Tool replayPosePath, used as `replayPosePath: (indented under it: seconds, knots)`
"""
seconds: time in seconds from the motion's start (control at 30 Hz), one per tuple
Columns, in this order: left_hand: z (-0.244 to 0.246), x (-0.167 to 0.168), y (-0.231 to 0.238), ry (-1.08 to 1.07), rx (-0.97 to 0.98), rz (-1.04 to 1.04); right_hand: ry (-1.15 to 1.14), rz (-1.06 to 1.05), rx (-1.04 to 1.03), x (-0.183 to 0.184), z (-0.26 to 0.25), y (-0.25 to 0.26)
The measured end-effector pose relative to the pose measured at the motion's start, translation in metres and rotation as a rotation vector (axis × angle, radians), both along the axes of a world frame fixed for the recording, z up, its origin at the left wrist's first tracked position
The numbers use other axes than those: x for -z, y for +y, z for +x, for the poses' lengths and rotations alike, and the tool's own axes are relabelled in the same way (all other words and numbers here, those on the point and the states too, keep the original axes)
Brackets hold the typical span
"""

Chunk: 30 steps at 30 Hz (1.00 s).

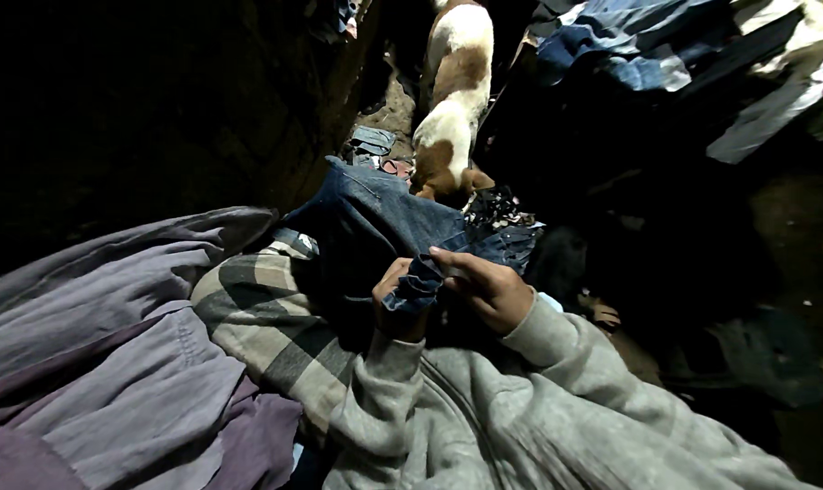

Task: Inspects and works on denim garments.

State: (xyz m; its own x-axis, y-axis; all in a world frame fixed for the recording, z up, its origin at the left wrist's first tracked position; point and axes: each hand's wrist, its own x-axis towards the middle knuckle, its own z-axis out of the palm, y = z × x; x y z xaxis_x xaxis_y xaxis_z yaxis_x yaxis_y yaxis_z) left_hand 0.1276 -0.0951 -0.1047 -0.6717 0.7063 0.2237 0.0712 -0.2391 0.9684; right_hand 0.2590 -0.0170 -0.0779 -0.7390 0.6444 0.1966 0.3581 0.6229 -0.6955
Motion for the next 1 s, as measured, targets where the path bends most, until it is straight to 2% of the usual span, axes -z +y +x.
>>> replayPosePath:
  seconds: [0.13, 0.27, 0.43, 0.53, 0.67, 0.77, 0.9, 1.0]
  knots:
    - [0.001, -0.011, -0.001, -0.102, -0.020, -0.046, -0.065, 0.009, -0.020, -0.003, 0.009, -0.001]
    - [-0.004, 0.012, -0.001, 0.046, 0.043, 0.067, -0.031, 0.007, 0.004, 0.000, 0.007, -0.003]
    - [-0.006, 0.014, 0.002, 0.178, -0.017, 0.036, 0.079, -0.228, 0.026, 0.006, -0.003, -0.003]
    - [-0.006, 0.013, 0.002, 0.196, -0.015, 0.023, 0.125, -0.282, 0.001, 0.003, -0.003, -0.001]
    - [-0.004, 0.000, 0.000, 0.062, 0.007, -0.081, 0.132, -0.147, -0.067, 0.000, -0.001, 0.000]
    - [-0.004, 0.004, 0.001, -0.059, 0.021, 0.000, 0.011, -0.006, -0.044, -0.005, 0.003, 0.000]
    - [-0.005, 0.001, -0.001, -0.150, 0.032, 0.034, -0.074, 0.061, -0.025, -0.005, 0.007, -0.002]
    - [-0.005, 0.001, -0.002, -0.126, 0.042, 0.031, -0.076, 0.077, -0.002, -0.005, 0.006, -0.004]
